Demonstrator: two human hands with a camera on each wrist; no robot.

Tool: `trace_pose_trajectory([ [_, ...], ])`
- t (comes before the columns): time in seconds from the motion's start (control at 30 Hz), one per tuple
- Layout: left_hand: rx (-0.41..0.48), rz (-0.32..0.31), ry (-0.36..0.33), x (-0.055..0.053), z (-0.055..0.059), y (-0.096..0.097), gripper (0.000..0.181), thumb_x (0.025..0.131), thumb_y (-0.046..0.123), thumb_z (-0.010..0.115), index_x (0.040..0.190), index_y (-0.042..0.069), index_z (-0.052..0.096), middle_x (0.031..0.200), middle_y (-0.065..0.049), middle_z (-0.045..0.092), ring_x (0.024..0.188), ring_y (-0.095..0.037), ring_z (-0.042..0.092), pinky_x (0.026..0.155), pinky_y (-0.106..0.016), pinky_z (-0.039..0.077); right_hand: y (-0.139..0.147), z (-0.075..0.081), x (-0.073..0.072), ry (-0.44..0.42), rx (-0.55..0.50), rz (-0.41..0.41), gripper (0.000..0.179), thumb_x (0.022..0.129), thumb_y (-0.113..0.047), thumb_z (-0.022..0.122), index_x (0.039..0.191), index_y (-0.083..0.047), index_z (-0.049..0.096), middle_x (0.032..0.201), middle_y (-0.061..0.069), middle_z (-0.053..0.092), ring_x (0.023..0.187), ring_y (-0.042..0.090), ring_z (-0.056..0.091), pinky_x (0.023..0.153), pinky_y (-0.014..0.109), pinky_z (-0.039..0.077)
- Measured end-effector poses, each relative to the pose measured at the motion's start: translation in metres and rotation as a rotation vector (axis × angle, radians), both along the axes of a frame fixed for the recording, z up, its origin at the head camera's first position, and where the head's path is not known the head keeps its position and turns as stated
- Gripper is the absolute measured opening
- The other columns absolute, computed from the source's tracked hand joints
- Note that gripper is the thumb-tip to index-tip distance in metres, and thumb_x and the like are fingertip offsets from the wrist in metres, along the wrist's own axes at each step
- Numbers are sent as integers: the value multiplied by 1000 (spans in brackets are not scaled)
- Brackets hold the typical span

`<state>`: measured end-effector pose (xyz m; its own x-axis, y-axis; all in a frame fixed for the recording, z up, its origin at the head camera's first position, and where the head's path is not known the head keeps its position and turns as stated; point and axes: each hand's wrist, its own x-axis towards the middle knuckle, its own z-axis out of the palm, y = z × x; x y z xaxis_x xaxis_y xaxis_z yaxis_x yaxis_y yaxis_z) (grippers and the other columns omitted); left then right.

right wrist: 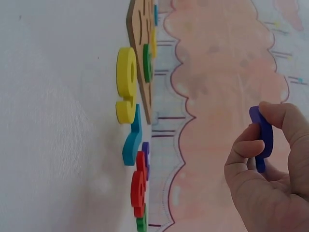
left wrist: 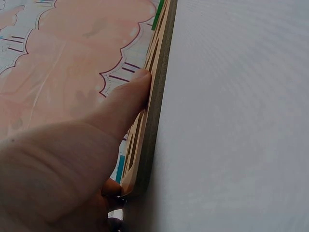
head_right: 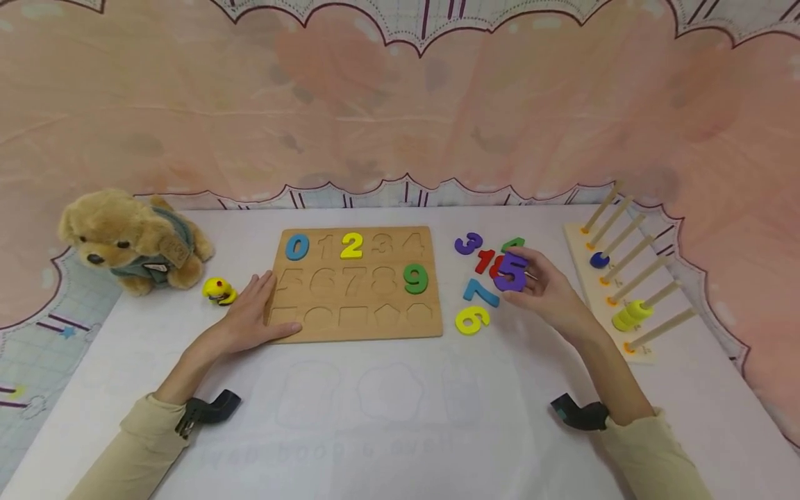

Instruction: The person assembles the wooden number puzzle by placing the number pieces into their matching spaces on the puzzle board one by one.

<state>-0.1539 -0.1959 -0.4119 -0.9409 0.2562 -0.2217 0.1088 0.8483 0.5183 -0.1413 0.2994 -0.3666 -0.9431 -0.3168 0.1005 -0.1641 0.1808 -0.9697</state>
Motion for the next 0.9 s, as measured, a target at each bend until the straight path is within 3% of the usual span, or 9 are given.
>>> trace_pose_trajectory([
  [0.2,3,2,2,2,-1,-1,115,82,59,67,154,-2,1,162,-24,-1,150,-44,-7,118,-66,4,-6,-1,2,-5,12,-3,63,89,6,63,142,-19,40,119,-6,59,101,2,60,86,10,52],
  [0.6,-2,2,7,-1,-3,-2,116,81,59,67,154,-2,2,163,-24,-1,150,-44,-7,118,-66,4,-20,0,9,-17,-75,67,65,89,11,59,145,-10,34,120,-5,57,102,3,60,85,12,53],
  [0.9,-3,-6,15,0,0,-1,114,82,58,67,154,-3,3,162,-25,0,150,-45,-6,119,-65,4,-34,6,18,-50,-42,53,65,89,7,60,144,-19,35,117,-4,56,99,2,57,84,11,52],
])
